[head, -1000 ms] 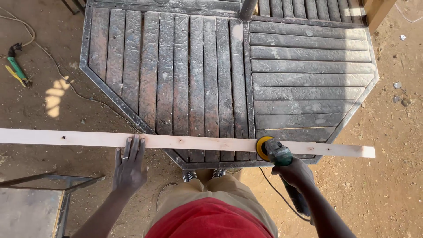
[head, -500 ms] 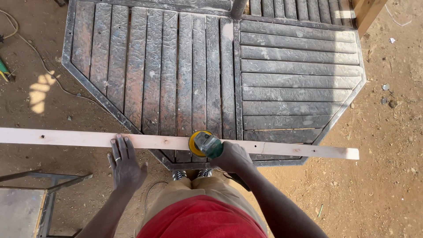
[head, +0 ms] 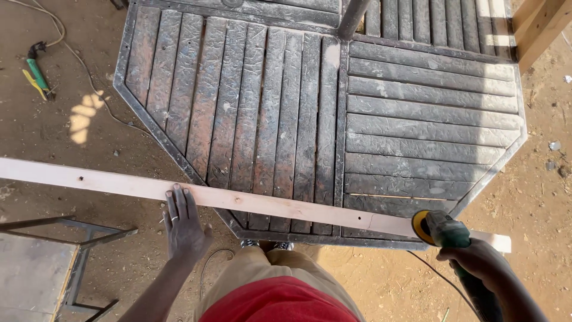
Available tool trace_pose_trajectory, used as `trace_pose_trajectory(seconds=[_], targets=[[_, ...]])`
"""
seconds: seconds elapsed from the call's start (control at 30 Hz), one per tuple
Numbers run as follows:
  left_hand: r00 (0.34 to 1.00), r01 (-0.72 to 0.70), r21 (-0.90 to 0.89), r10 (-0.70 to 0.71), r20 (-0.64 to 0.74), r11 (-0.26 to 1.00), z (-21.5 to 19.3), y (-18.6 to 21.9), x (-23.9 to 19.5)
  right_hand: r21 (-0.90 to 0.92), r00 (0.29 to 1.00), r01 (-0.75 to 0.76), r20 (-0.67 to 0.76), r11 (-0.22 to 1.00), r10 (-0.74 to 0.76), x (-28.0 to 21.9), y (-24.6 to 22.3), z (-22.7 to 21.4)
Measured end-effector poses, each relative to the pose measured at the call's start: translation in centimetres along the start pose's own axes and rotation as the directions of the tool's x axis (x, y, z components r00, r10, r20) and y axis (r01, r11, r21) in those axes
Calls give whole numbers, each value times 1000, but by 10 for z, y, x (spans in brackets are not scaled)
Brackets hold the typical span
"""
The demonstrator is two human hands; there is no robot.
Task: Sanding a wooden plank using an angle grinder with a sanding disc
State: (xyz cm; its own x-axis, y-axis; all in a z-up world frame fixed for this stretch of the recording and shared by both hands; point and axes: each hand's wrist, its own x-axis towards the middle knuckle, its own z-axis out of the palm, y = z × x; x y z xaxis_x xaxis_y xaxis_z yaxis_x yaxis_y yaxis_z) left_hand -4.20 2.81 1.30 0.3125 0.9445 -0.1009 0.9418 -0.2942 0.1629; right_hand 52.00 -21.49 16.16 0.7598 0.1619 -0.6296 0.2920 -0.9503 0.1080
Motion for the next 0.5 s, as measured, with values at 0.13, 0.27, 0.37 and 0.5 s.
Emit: trace_pose_trajectory(seconds=[0.13, 0.27, 0.37, 0.5], targets=[[994, 60, 37, -63, 89, 998, -6, 2, 1, 152, 994, 76, 60, 985, -86, 9, -8, 28], [998, 11, 5, -11, 57, 1000, -10, -1, 3, 373, 978, 54, 169, 926, -125, 2, -49, 38], [999, -23, -44, 24, 32, 999, -12, -10, 0, 242, 973, 105, 174, 965, -149, -10, -82, 40], [990, -137, -57, 134, -51, 989, -18, -30, 1, 148, 967, 182, 152, 972, -204, -35, -129, 48]])
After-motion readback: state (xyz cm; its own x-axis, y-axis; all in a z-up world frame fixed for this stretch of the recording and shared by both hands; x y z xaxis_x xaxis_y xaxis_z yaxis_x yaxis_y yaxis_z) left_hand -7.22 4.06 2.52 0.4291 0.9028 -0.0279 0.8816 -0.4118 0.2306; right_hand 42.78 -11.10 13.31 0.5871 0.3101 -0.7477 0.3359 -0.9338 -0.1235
